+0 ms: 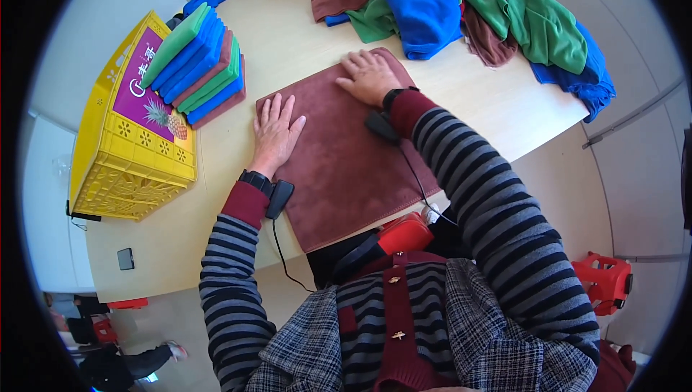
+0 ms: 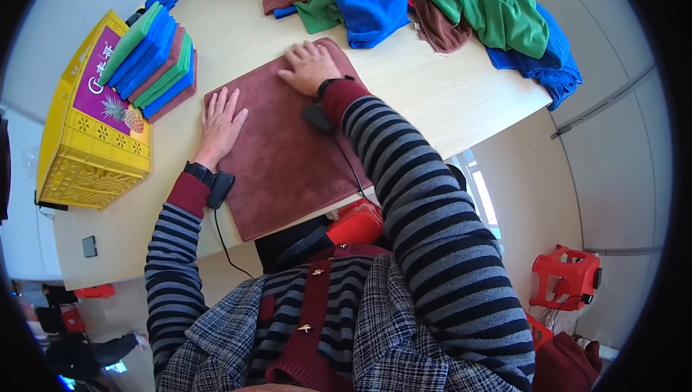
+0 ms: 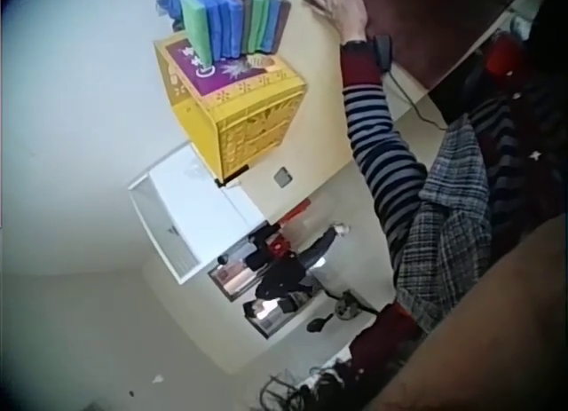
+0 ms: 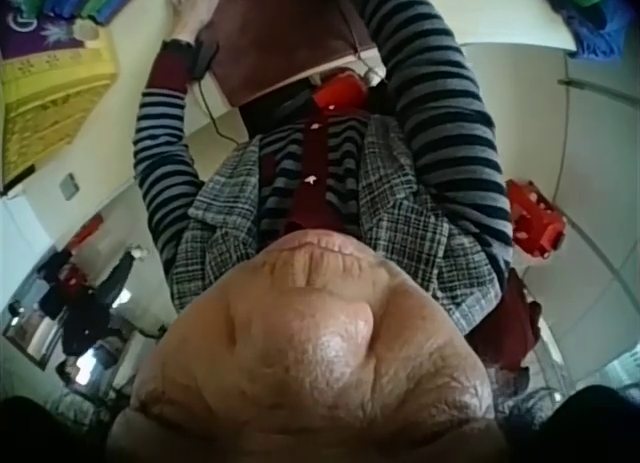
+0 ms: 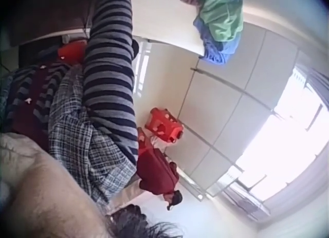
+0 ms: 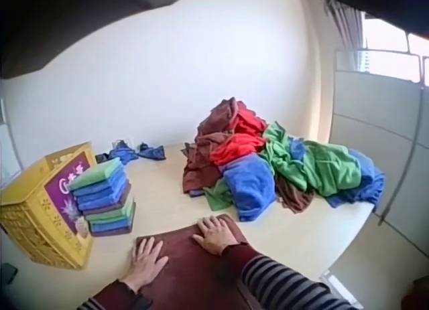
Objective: The person folds a green cloth by hand, places it on a stack, and then picks up a brown cloth. They spread the brown cloth flat on the table and fold it into a smaller square.
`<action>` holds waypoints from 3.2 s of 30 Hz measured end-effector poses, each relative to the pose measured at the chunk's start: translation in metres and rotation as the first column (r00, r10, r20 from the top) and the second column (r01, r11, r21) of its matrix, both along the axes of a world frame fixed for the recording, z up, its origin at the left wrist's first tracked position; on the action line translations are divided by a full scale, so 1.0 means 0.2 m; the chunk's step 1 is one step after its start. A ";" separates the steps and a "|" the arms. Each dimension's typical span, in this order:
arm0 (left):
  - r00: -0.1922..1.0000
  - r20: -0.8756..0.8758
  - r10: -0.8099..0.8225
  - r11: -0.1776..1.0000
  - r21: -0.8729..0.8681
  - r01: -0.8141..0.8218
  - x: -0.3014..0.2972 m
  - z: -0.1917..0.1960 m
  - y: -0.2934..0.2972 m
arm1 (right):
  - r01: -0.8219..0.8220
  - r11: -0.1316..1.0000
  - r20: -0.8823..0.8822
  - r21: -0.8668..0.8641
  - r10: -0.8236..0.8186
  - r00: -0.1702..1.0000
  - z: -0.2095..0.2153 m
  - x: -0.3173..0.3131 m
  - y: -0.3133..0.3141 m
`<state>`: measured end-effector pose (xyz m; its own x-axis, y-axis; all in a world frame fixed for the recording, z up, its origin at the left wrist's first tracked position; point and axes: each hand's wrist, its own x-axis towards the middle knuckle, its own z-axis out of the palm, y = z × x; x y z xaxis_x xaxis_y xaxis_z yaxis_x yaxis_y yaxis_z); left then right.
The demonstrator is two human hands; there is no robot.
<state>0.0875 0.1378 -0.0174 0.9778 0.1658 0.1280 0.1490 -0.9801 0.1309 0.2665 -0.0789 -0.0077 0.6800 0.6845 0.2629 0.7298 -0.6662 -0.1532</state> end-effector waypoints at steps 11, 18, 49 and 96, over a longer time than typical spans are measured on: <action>0.999 -0.010 0.039 0.999 0.015 -0.038 -0.04 0.05 0.01 | 0.103 0.995 0.040 0.011 -0.103 0.994 0.02 -0.02 -0.39; 0.984 0.016 -0.177 0.984 0.023 0.177 -0.63 0.29 -0.48 | -0.240 0.965 0.103 -0.108 0.251 0.962 0.11 -0.25 -0.66; 0.962 0.120 -0.245 0.959 0.173 0.223 0.20 0.13 -0.08 | -0.424 0.884 -0.609 0.196 0.448 0.654 0.44 -1.25 -0.54; 0.905 0.418 0.082 0.991 -0.130 -0.030 -0.90 -0.11 -0.45 | -0.409 0.893 -0.445 0.187 0.448 0.775 0.41 -0.24 -0.56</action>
<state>-0.0916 0.0473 -0.0404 0.8255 0.2577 0.5022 0.1083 -0.9455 0.3070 0.2189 -0.1916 0.0735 0.3739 0.9258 0.0550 0.7644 -0.2741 -0.5836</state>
